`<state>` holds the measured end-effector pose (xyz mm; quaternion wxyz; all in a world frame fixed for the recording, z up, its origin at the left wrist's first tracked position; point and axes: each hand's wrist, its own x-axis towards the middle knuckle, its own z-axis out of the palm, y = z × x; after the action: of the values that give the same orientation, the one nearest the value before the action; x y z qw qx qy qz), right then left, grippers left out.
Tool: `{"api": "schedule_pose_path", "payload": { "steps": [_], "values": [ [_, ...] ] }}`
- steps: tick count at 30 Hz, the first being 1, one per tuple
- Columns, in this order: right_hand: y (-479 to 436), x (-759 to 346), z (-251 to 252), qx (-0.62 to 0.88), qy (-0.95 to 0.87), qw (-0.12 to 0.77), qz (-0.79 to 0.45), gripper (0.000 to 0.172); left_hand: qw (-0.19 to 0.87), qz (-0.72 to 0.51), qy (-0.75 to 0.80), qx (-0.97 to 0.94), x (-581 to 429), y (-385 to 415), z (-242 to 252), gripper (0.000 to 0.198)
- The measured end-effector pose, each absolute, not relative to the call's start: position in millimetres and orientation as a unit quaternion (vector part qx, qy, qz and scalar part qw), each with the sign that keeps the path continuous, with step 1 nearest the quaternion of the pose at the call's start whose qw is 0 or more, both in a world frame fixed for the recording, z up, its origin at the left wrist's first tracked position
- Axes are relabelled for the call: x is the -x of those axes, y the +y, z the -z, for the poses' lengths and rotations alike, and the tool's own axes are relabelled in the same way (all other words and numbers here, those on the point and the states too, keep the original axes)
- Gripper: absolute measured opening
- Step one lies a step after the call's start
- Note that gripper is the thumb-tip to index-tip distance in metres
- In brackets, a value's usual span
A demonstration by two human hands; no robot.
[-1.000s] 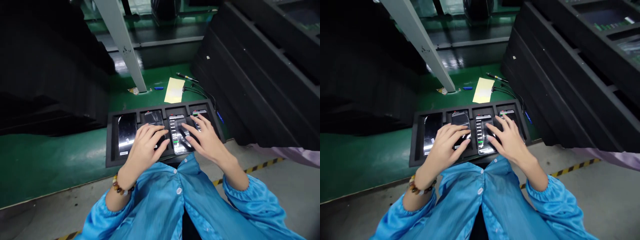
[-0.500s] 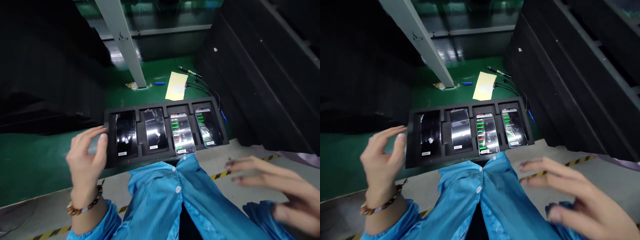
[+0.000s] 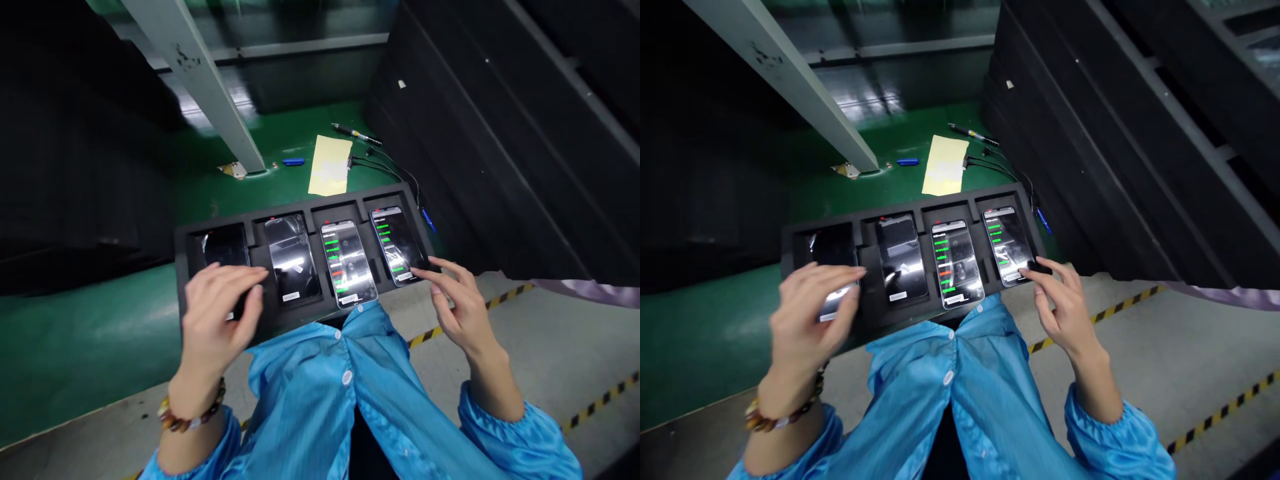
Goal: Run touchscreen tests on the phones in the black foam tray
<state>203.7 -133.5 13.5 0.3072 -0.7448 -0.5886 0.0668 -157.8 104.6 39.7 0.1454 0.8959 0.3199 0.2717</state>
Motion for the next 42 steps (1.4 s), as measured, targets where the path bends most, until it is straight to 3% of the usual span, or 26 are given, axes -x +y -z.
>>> {"api": "schedule_pose_path", "payload": {
  "steps": [4, 11, 17, 28, 42],
  "values": [
    [-134.4, -201.8, -8.9, 0.744, -0.562, 0.357, -0.055, 0.040, 0.208, -0.234, 0.192, -0.930, 117.1, 83.2, -41.8, 0.038],
    [-133.2, -201.8, -1.0, 0.742, -0.541, 0.389, -0.073, 0.039, 0.263, -0.178, 0.104, -0.942, 84.1, 66.2, -40.9, 0.040],
    [-116.4, -219.3, -3.1, 0.748, -0.528, 0.392, -0.088, 0.037, 0.264, -0.163, 0.138, -0.940, 88.9, 72.0, -43.5, 0.046],
    [-9.1, -255.0, -9.8, 0.672, -0.656, 0.280, -0.200, 0.047, 0.184, -0.061, 0.269, -0.943, 54.2, 113.9, -46.0, 0.055],
    [5.5, -256.3, 0.2, 0.651, -0.687, 0.267, -0.181, 0.046, 0.130, -0.047, 0.285, -0.948, 41.1, 121.8, -38.9, 0.055]
  ]
}}
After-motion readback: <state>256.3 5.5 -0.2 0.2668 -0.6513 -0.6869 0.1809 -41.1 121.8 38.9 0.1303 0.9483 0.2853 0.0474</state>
